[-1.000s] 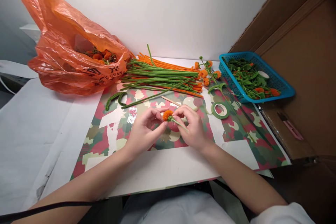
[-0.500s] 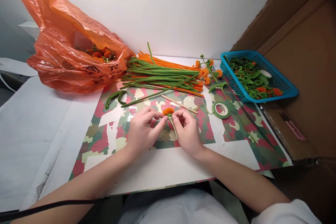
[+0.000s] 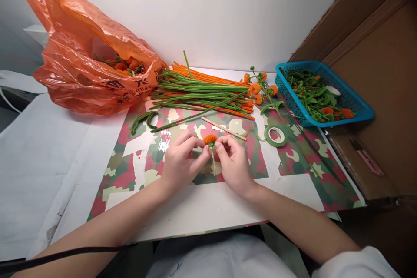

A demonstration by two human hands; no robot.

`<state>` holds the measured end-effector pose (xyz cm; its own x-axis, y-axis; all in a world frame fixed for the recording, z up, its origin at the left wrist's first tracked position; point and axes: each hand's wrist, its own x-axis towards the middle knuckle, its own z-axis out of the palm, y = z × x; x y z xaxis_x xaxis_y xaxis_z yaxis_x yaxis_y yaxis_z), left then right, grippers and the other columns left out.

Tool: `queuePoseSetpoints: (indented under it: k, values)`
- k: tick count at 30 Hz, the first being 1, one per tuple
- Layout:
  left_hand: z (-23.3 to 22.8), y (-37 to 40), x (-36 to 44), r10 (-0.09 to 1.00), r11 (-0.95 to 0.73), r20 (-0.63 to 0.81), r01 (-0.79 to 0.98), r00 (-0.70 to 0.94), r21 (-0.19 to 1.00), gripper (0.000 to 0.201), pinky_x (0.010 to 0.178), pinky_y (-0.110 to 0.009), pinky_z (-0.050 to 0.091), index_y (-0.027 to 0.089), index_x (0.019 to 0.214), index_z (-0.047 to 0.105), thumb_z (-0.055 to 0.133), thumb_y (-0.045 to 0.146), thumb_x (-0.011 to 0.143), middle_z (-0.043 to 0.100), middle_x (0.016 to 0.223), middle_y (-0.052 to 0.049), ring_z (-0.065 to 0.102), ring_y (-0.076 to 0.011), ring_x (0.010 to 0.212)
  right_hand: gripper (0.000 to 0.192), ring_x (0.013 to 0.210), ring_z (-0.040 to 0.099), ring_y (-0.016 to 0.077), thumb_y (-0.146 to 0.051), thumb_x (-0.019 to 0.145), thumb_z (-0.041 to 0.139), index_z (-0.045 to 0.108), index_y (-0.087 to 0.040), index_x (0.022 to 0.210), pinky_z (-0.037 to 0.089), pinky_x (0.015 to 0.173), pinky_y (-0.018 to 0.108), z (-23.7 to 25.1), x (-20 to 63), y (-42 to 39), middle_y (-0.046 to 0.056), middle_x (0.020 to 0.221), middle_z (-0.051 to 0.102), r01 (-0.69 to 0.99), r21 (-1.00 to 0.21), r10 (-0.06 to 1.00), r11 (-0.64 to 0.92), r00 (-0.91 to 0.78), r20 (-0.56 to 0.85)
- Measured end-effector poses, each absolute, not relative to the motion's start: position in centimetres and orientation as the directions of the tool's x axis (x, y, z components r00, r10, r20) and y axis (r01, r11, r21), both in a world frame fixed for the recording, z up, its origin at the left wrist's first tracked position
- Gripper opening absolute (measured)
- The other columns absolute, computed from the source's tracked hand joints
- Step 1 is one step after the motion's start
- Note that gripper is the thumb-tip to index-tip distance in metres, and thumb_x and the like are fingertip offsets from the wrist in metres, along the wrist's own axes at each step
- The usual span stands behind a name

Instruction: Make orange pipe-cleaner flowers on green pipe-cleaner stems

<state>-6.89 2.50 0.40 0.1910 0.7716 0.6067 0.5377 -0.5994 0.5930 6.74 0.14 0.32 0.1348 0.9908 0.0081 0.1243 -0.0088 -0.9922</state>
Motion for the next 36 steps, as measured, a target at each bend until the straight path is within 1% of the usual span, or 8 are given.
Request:
queuePoseSetpoints:
  k: [5,7,10,16,18,24,30,36]
  values:
    - [0.6,2.7,-7.4,0.831,-0.537,0.521,0.522,0.194,0.662,0.012,0.050,-0.022,0.040,0.018,0.069,0.054,0.060,0.015,0.079,0.051,0.068,0.002,0.046,-0.0098,0.057,0.014,0.073,0.053,0.0149,-0.020,0.089,0.050,0.055,-0.019,0.076,0.042,0.064,0.028,0.4,7.0,0.3,0.002,0.079,0.058,0.334,-0.928,0.971,0.162,0.113,0.211]
    - [0.7,2.9,-7.6,0.879,-0.468,0.441,0.496,0.180,0.731,0.005,0.050,-0.022,0.042,0.017,0.081,0.057,0.061,0.020,0.079,0.057,0.079,-0.001,0.050,-0.0112,0.061,0.014,0.074,0.054,0.0155,-0.018,0.089,0.051,0.055,-0.019,0.076,0.042,0.063,0.027,0.5,7.1,0.4,0.003,0.078,0.057,0.375,-0.902,0.958,0.216,0.097,0.270]
    - [0.7,3.1,-7.9,0.932,-0.355,0.285,0.397,0.225,0.846,0.017,0.054,-0.023,0.048,0.017,0.097,0.062,0.060,0.026,0.083,0.066,0.090,-0.005,0.060,-0.0135,0.068,0.015,0.077,0.054,0.0165,-0.016,0.090,0.051,0.053,-0.020,0.076,0.043,0.065,0.028,0.4,7.4,0.6,0.003,0.077,0.058,0.441,-0.850,0.940,0.289,0.039,0.340]
    - [0.4,3.3,-7.8,0.956,-0.114,0.041,0.239,0.292,0.964,0.017,0.062,-0.023,0.053,0.017,0.086,0.068,0.060,0.032,0.085,0.070,0.078,-0.002,0.065,-0.0143,0.069,0.017,0.077,0.052,0.0186,-0.012,0.090,0.048,0.051,-0.020,0.076,0.042,0.070,0.032,0.0,7.8,0.8,0.004,0.076,0.058,0.561,-0.731,0.908,0.388,-0.095,0.408]
    - [0.5,3.4,-7.8,0.960,-0.043,-0.018,0.210,0.280,0.977,0.018,0.061,-0.022,0.053,0.017,0.085,0.067,0.061,0.034,0.084,0.070,0.077,-0.001,0.065,-0.0137,0.067,0.017,0.076,0.052,0.0183,-0.013,0.090,0.048,0.052,-0.020,0.076,0.042,0.071,0.033,0.1,7.8,0.9,0.003,0.075,0.058,0.556,-0.733,0.908,0.392,-0.106,0.405]
    - [0.8,3.4,-7.5,0.954,0.162,-0.172,0.060,0.246,0.985,0.023,0.061,-0.021,0.053,0.017,0.082,0.065,0.064,0.040,0.082,0.065,0.067,0.001,0.063,-0.0116,0.061,0.012,0.074,0.054,0.0148,-0.018,0.089,0.050,0.056,-0.019,0.079,0.042,0.065,0.028,1.2,8.3,0.9,0.002,0.079,0.058,0.392,-0.874,0.948,0.287,0.012,0.317]
    - [0.5,3.1,-7.5,0.969,0.128,-0.131,0.025,0.212,0.991,0.027,0.067,-0.022,0.055,0.020,0.105,0.066,0.064,0.036,0.083,0.068,0.079,0.000,0.064,-0.0115,0.067,0.016,0.061,0.048,0.0124,-0.019,0.084,0.056,0.051,-0.019,0.069,0.037,0.057,0.026,0.9,8.0,0.8,-0.001,0.067,0.052,0.466,-0.835,0.956,0.292,-0.122,0.267]
    - [0.4,2.9,-7.8,0.974,-0.018,-0.011,0.127,0.227,0.992,0.025,0.069,-0.027,0.057,0.019,0.100,0.072,0.056,0.035,0.088,0.072,0.093,-0.005,0.067,-0.0143,0.070,0.020,0.059,0.044,0.0111,-0.019,0.087,0.051,0.051,-0.019,0.067,0.034,0.054,0.024,1.1,8.3,0.8,-0.002,0.065,0.049,0.416,-0.877,0.970,0.241,-0.137,0.201]
